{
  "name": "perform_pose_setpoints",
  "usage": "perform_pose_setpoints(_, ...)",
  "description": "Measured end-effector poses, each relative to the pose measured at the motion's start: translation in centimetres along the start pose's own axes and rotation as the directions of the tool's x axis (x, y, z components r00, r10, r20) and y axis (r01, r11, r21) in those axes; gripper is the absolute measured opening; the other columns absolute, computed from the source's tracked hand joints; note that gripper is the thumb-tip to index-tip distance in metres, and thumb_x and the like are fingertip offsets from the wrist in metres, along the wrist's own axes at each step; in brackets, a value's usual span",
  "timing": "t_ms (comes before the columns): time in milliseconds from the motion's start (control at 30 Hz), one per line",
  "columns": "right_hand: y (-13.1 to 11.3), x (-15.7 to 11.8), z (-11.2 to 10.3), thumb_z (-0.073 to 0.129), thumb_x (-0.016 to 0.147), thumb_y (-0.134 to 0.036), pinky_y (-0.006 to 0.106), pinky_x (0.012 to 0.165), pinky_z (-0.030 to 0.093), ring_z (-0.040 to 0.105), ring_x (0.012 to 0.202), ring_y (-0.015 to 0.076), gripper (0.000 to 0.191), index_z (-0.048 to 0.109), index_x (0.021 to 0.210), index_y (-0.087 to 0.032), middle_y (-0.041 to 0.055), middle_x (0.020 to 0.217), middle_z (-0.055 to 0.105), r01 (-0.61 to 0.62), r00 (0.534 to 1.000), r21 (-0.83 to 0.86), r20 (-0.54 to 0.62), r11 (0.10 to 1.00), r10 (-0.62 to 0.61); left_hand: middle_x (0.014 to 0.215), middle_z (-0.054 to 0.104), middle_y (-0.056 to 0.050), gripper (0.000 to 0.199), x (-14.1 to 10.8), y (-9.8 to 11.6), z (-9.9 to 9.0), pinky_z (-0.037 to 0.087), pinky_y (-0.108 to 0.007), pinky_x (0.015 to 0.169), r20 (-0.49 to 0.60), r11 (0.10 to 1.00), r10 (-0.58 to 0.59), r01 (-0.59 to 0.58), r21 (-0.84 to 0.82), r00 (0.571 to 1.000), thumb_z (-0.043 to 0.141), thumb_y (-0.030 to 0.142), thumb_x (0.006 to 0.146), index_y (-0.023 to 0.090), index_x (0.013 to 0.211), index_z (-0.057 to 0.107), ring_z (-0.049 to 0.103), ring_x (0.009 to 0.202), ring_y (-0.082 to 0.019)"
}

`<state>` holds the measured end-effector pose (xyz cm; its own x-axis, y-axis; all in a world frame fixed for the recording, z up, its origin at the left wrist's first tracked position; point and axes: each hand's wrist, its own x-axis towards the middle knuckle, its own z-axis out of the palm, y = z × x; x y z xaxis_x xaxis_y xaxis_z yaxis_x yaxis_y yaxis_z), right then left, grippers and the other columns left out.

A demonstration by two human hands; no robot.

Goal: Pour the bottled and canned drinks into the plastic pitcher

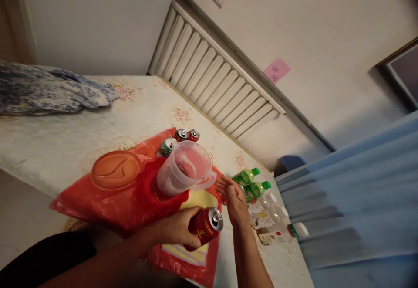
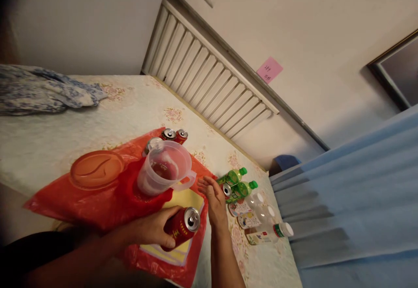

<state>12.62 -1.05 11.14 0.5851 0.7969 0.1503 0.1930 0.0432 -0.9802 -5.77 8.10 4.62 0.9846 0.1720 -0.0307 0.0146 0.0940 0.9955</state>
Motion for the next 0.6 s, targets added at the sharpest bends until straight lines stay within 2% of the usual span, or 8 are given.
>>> perform_pose_setpoints(100,-0.1,1.3,2.1,0.055,0.09,-0.057,0.043,0.096,0.05,0.067,0.102,0.0247,0.044,0.068,0.109,-0.019,0.0103,0.109,0.072,0.028,0.988,-0.079,0.154,0.997,-0.015,0.106,0.068,-0.001,0.072,-0.5,0.1,-0.4,0.05,-0.027,0.073,0.035,1.0,-0.009,0.009,0.017,0.999,0.074,0.014,0.052,0.02,0.121,0.057,0.062,0.092,-0.023)
perform_pose_setpoints(200,0.0,2.2,4.1,0.048,0.092,-0.056,0.037,0.085,0.051,0.065,0.084,0.0208,0.043,0.07,0.082,-0.02,0.0064,0.086,0.07,0.061,0.967,-0.089,0.253,0.994,-0.037,0.107,0.067,-0.002,0.069,-0.7,-0.1,-0.9,0.051,-0.028,0.074,0.053,0.998,-0.007,0.004,0.057,0.999,0.076,0.017,0.053,0.019,0.119,0.058,0.062,0.093,-0.023)
perform_pose_setpoints(267,0.2,2.6,5.3,0.05,0.091,-0.054,0.032,0.071,0.05,0.057,0.066,0.0167,0.043,0.06,0.066,-0.021,0.0017,0.066,0.06,0.058,0.967,0.007,0.249,0.998,-0.058,0.109,0.067,-0.003,0.07,-0.7,-0.4,-1.3,0.051,-0.028,0.075,0.06,0.997,-0.005,0.0,0.08,0.998,0.078,0.019,0.052,0.019,0.119,0.058,0.062,0.093,-0.023)
perform_pose_setpoints(367,0.2,3.3,6.9,0.056,0.085,-0.051,0.027,0.055,0.042,0.037,0.047,0.0109,0.042,0.043,0.058,-0.023,-0.0071,0.051,0.035,-0.004,0.974,0.168,0.224,0.986,-0.035,0.106,0.067,-0.001,0.068,-0.9,-0.4,-1.7,0.05,-0.027,0.072,0.081,0.995,-0.006,-0.002,0.101,0.997,0.078,0.022,0.052,0.02,0.118,0.059,0.062,0.09,-0.023)
perform_pose_setpoints(467,-0.6,4.0,8.2,0.058,0.082,-0.046,0.023,0.048,0.032,0.022,0.044,0.0083,0.043,0.034,0.055,-0.023,-0.0098,0.049,0.024,-0.025,0.983,0.221,0.185,0.975,-0.016,0.105,0.066,-0.001,0.068,-1.1,0.1,-2.2,0.05,-0.028,0.072,0.084,0.993,-0.001,-0.009,0.118,0.996,0.079,0.025,0.052,0.02,0.117,0.06,0.061,0.09,-0.023)
perform_pose_setpoints(600,-2.9,4.9,8.7,0.059,0.079,-0.04,0.023,0.046,0.028,0.019,0.044,0.0076,0.042,0.03,0.054,-0.023,-0.0103,0.048,0.021,0.015,0.993,0.197,0.112,0.98,-0.038,0.112,0.065,-0.002,0.071,-1.7,1.3,-2.9,0.05,-0.03,0.078,0.083,0.996,0.009,-0.016,0.086,0.996,0.08,0.024,0.052,0.021,0.119,0.058,0.061,0.098,-0.026)
